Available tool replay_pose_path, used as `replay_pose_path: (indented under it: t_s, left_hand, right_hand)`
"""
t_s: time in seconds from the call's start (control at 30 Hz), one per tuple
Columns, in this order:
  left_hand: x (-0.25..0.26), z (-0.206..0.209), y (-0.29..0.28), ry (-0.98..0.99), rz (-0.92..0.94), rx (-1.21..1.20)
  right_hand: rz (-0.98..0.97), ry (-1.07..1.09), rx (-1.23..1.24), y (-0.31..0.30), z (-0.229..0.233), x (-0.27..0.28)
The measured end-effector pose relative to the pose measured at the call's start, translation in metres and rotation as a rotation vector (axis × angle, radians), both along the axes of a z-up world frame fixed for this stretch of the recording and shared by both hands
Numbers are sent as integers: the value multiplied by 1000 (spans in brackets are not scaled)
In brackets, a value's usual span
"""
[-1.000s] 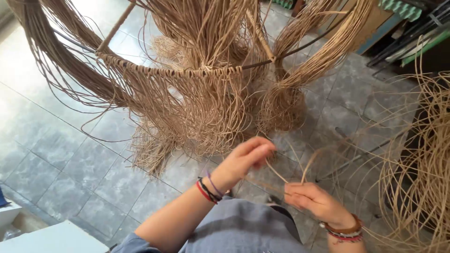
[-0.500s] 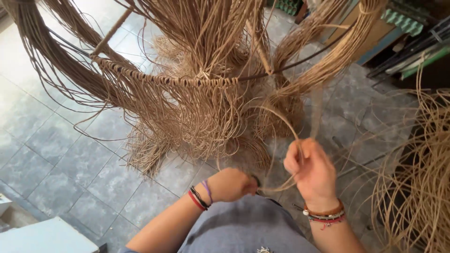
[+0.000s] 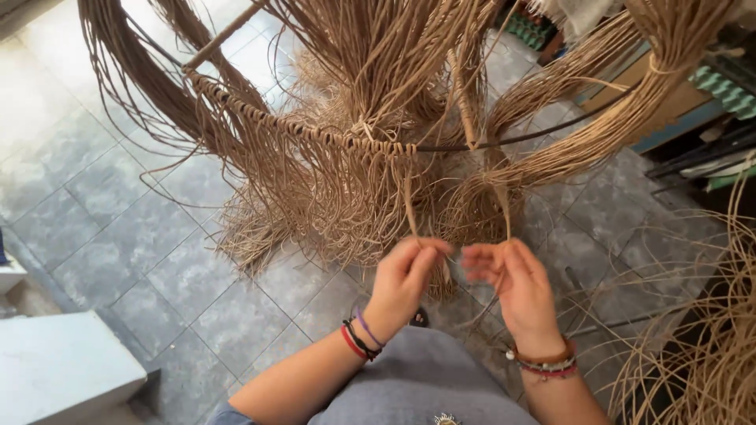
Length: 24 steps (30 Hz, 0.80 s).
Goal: Weaving and knotting natural fiber strands onto a frame to create a large decorative object.
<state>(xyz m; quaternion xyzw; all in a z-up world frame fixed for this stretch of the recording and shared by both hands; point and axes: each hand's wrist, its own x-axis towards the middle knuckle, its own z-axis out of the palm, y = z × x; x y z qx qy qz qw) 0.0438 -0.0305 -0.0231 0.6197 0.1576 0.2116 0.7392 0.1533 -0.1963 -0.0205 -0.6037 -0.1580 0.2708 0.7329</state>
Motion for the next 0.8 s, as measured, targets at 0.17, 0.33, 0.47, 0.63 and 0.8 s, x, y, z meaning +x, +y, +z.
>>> replay_pose_path:
  t_s: [0.17, 0.33, 0.47, 0.63, 0.8]
  left_hand:
    - [0, -55, -21, 198, -647, 920]
    - [13, 2, 4, 98, -478, -43]
    - [13, 7, 27, -301, -264, -935]
    - [10, 4, -14, -4, -178, 12]
    - [7, 20, -15, -21, -206, 76]
  right_hand:
    - [130, 262, 32, 27, 13, 8]
    - [450, -86, -125, 10, 36, 10]
    - [780, -117, -284, -36, 28, 40]
    - [415, 42, -202, -19, 25, 24]
    - [208, 84, -336, -15, 6, 14]
